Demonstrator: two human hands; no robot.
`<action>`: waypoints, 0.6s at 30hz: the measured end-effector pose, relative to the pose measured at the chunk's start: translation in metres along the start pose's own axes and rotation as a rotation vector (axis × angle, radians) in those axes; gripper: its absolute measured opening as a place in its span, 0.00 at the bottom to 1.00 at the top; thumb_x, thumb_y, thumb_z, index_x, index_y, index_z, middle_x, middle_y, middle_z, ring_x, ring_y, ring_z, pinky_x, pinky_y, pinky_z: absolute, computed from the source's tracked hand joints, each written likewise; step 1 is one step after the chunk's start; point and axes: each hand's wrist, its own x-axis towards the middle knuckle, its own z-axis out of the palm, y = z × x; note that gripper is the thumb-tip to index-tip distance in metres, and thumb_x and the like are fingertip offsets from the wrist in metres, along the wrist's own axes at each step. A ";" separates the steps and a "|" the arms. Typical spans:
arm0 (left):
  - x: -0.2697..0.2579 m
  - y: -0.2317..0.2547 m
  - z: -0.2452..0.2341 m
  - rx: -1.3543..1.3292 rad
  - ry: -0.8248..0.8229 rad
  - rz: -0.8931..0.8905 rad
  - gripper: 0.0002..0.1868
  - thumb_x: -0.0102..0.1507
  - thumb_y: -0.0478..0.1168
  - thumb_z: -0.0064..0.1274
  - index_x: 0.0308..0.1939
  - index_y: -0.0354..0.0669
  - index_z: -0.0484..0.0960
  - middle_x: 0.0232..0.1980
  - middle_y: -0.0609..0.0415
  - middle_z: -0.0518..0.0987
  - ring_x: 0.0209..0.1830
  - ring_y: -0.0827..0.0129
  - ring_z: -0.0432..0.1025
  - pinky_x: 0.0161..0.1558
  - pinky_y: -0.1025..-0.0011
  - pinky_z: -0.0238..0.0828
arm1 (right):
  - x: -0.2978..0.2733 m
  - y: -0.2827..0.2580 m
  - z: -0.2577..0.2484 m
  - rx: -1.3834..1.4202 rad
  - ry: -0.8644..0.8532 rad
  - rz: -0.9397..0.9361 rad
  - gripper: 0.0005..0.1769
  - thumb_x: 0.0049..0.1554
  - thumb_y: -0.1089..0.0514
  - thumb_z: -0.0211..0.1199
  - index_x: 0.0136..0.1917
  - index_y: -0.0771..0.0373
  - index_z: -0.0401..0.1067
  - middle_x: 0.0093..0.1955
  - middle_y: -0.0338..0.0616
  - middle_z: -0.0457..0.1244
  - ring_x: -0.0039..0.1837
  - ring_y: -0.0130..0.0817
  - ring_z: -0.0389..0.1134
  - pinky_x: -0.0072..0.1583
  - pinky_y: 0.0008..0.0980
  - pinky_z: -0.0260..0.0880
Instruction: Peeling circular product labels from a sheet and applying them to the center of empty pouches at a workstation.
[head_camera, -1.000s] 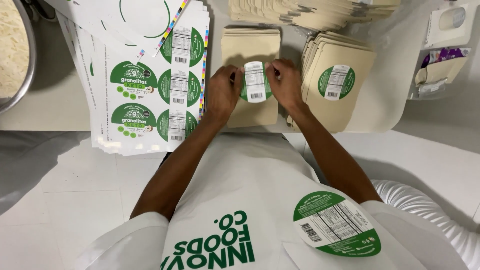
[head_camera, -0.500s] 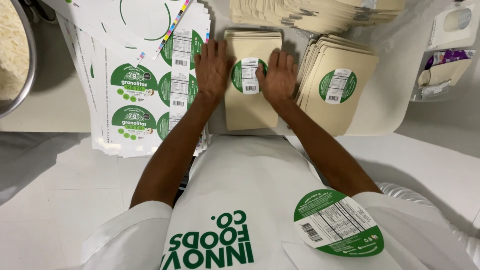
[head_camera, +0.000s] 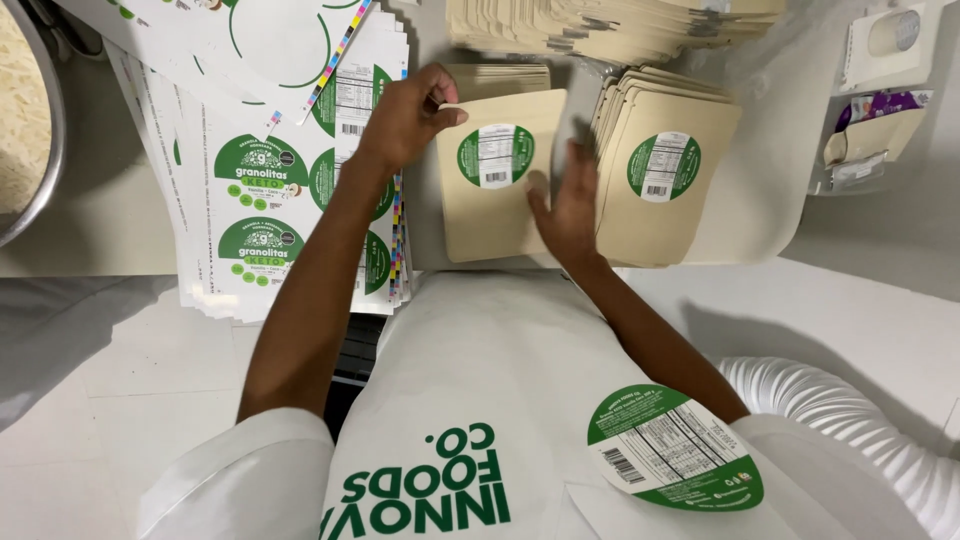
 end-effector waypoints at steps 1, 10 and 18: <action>-0.005 0.018 -0.013 -0.254 -0.008 -0.028 0.13 0.65 0.43 0.65 0.40 0.49 0.74 0.35 0.61 0.76 0.33 0.73 0.69 0.37 0.73 0.64 | 0.001 0.001 -0.004 0.122 0.077 0.113 0.33 0.65 0.34 0.51 0.69 0.58 0.49 0.65 0.45 0.40 0.66 0.42 0.39 0.64 0.44 0.45; -0.088 0.216 0.025 -0.765 -0.548 -0.025 0.12 0.69 0.44 0.50 0.51 0.41 0.79 0.48 0.41 0.81 0.52 0.48 0.76 0.59 0.51 0.67 | -0.039 0.171 -0.099 0.542 0.475 0.435 0.11 0.64 0.61 0.66 0.59 0.57 0.69 0.45 0.37 0.63 0.47 0.28 0.68 0.48 0.30 0.69; -0.113 0.242 0.026 -1.097 -0.593 -0.063 0.13 0.61 0.48 0.66 0.47 0.52 0.86 0.42 0.56 0.85 0.42 0.72 0.80 0.43 0.71 0.82 | -0.036 0.137 -0.119 -0.050 0.568 0.549 0.19 0.64 0.51 0.73 0.60 0.50 0.65 0.49 0.32 0.55 0.51 0.26 0.60 0.51 0.25 0.66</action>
